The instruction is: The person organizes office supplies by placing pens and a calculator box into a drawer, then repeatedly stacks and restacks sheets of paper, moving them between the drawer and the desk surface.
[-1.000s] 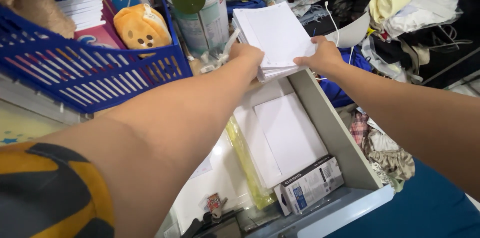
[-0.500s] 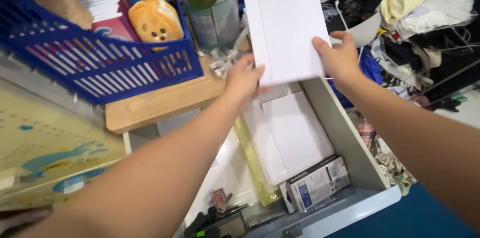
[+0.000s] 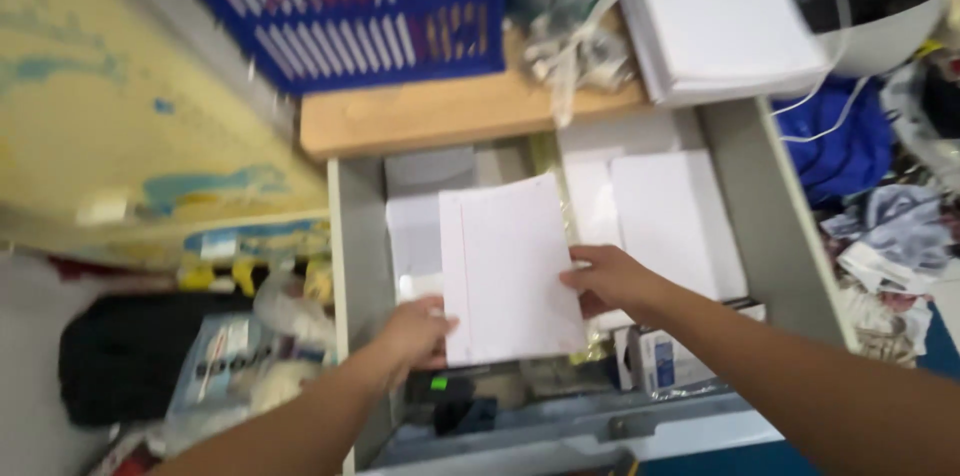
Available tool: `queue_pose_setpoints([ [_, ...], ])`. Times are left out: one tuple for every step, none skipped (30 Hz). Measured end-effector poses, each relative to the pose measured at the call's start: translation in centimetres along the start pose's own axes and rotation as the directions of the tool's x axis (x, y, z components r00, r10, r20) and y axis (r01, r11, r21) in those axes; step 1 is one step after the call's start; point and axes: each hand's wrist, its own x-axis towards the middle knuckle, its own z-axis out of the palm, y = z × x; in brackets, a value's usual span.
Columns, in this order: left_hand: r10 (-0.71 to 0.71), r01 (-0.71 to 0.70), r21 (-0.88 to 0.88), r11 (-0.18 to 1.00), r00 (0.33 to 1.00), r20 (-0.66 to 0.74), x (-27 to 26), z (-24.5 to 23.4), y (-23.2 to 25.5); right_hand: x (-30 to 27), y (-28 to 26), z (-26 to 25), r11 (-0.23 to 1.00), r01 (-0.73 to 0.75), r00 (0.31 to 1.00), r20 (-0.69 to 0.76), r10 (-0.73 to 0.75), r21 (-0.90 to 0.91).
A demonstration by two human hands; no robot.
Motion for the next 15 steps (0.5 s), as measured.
queue_pose_setpoints([
  [0.009,-0.013,-0.073,0.997,0.999,-0.049,2.1,-0.6,-1.2,1.2,-0.1,0.8,0.999,-0.038,0.999,0.004,0.039,-0.035],
  [0.043,-0.051,-0.089,0.995,0.995,-0.09,4.5,-1.2,-1.9,2.2,-0.3,1.5,0.997,-0.029,0.999,0.039,0.032,-0.069],
  [0.074,-0.088,-0.102,0.991,0.989,-0.131,7.0,-2.0,-2.5,3.3,-0.6,2.0,0.995,-0.02,0.997,0.074,0.027,-0.101],
  [0.153,-0.153,0.01,0.988,0.971,-0.186,9.2,-3.0,-3.1,4.2,-1.0,2.6,0.991,-0.009,0.994,0.11,0.024,-0.132],
  [0.235,-0.21,0.129,0.969,0.945,-0.227,11.3,-4.0,-3.2,5.1,-1.4,3.1,0.988,-0.069,0.992,0.092,0.082,-0.137],
  [0.234,-0.22,0.082,0.972,0.936,-0.262,13.3,-4.9,-3.1,6.0,-1.7,3.4,0.982,-0.129,0.987,0.074,0.14,-0.142],
  [0.235,-0.234,0.037,0.971,0.926,-0.295,15.2,-5.5,-2.9,6.9,-2.0,3.6,0.972,-0.186,0.979,0.053,0.196,-0.145],
  [0.227,-0.21,0.086,0.974,0.905,-0.36,16.7,-6.0,-2.7,7.9,-1.9,3.9,0.976,-0.175,0.98,0.075,0.186,-0.131],
  [0.226,-0.185,0.137,0.973,0.878,-0.423,18.1,-6.4,-2.1,9.1,-1.7,4.1,0.98,-0.161,0.981,0.094,0.172,-0.114],
  [0.264,-0.21,0.168,0.963,0.858,-0.44,19.0,-6.9,-1.7,10.4,-1.5,4.4,0.985,-0.146,0.981,0.113,0.157,-0.096],
  [0.303,-0.236,0.2,0.951,0.837,-0.456,19.6,-7.2,-1.4,11.9,-1.4,4.9,0.989,-0.13,0.983,0.125,0.137,-0.064],
  [0.345,-0.246,0.258,0.934,0.805,-0.483,19.9,-7.2,-1.3,13.4,-1.4,5.5,0.993,-0.114,0.984,0.137,0.117,-0.032],
  [0.389,-0.254,0.317,0.914,0.769,-0.506,19.9,-7.1,-1.0,14.6,-1.2,6.0,0.995,-0.095,0.985,0.148,0.094,0.001],
  [0.434,-0.259,0.375,0.89,0.732,-0.525,19.5,-7.0,-0.7,15.4,-1.1,6.7,0.995,-0.081,0.991,0.106,0.087,-0.059],
  [0.365,-0.248,0.276,0.929,0.747,-0.556,19.0,-6.7,-0.3,16.2,-1.2,7.7,0.991,-0.067,0.995,0.063,0.075,-0.118],
])
